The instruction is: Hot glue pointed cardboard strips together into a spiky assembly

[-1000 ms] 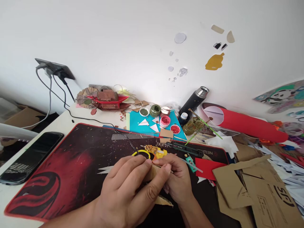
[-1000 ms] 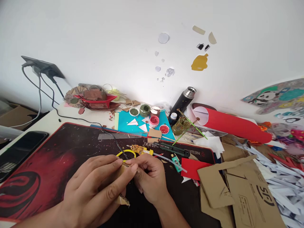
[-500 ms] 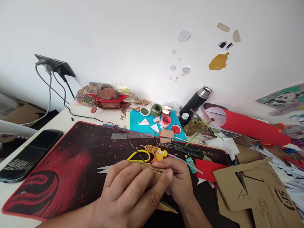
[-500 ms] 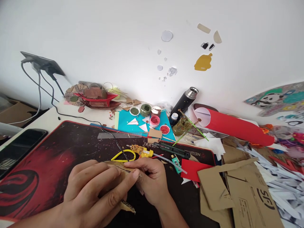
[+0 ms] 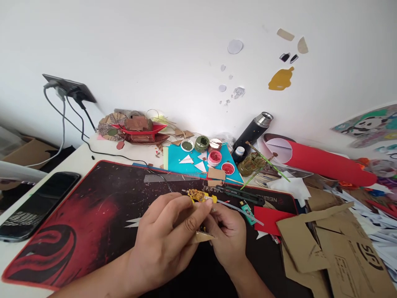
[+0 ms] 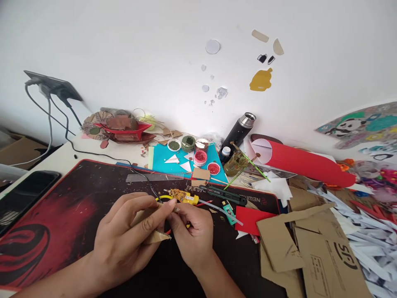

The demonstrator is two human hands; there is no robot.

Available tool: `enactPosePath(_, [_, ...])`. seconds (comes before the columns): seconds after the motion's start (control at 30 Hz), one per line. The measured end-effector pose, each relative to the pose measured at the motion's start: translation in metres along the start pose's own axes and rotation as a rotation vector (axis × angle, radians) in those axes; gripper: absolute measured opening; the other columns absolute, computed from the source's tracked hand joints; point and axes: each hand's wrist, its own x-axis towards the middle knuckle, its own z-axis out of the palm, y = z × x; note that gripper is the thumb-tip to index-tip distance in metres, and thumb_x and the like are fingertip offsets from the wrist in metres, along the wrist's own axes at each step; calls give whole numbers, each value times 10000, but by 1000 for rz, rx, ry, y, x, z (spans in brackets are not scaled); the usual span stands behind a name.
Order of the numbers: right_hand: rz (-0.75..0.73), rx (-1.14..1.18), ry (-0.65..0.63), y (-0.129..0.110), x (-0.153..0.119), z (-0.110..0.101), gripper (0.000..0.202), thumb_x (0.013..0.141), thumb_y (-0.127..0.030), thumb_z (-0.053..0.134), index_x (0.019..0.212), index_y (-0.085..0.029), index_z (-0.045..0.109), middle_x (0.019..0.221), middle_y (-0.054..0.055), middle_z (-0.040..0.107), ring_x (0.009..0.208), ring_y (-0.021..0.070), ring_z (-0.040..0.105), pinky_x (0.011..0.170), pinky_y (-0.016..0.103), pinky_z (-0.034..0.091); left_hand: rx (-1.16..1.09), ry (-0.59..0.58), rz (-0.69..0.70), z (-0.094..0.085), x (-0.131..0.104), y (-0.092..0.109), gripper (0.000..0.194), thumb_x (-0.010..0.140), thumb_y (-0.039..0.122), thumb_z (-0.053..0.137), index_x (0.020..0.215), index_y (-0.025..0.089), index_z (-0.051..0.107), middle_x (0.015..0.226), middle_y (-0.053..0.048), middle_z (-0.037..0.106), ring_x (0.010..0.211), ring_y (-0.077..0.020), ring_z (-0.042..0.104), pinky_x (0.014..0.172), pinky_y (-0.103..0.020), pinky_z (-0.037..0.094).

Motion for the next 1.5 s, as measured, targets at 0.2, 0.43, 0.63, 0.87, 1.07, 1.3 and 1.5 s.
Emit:
enactPosePath(0.2, [-91, -104, 67, 1, -1, 1, 277, 1027, -348, 686, 859, -175, 822, 538, -28, 569, 463, 103, 471, 479, 218, 408, 31, 9, 24, -2, 1, 0, 389, 962, 57, 607, 1329, 114, 721, 1054, -108, 685, 992, -239, 665, 907, -380, 584])
enactPosePath(0.43, [-156, -106, 59, -3, 0, -1, 166, 1002, -277, 717, 998, -203, 866, 558, -22, 679, 443, 105, 548, 489, 199, 471, -43, 82, 27, -2, 4, 2, 355, 909, -50, 628, 1243, 50, 695, 1060, -118, 745, 997, -217, 682, 907, -367, 578])
enactPosePath(0.63, [-176, -131, 85, -2, -3, 0, 165, 997, -290, 727, 1028, -210, 868, 535, -34, 653, 427, 103, 541, 472, 196, 470, -99, 127, 10, -2, 4, 3, 200, 892, -51, 701, 1037, 87, 685, 1002, -95, 753, 965, -188, 698, 893, -353, 622])
enactPosePath(0.87, [-162, -148, 112, -4, -8, -1, 164, 1002, -321, 737, 1038, -218, 859, 646, 10, 743, 470, 121, 589, 498, 227, 499, -14, 104, 84, -8, 2, -2, 172, 952, -1, 686, 1087, 101, 716, 1019, -96, 791, 967, -190, 734, 877, -342, 642])
enactPosePath(1.07, [-221, -157, 206, -8, -10, -4, 101, 988, -298, 771, 1015, -229, 840, 615, -12, 714, 463, 122, 590, 486, 235, 484, 10, 94, 106, -10, 2, -4, 156, 956, 29, 700, 1081, 117, 731, 997, -93, 814, 932, -196, 758, 847, -333, 648])
enactPosePath(1.3, [-323, -214, 208, -18, -11, -3, 39, 953, -197, 787, 971, -232, 790, 647, -12, 762, 444, 109, 610, 497, 216, 501, -30, 36, 54, -16, 5, -2, 191, 953, 17, 704, 1114, 119, 721, 978, -76, 817, 914, -163, 766, 862, -282, 652])
enactPosePath(1.5, [-314, -190, 174, -20, -13, -3, 37, 952, -230, 800, 966, -253, 776, 670, -9, 779, 461, 116, 633, 515, 213, 535, 7, -8, 89, -25, 4, -5, 212, 907, 11, 754, 1076, 137, 729, 979, -71, 834, 887, -179, 792, 810, -286, 680])
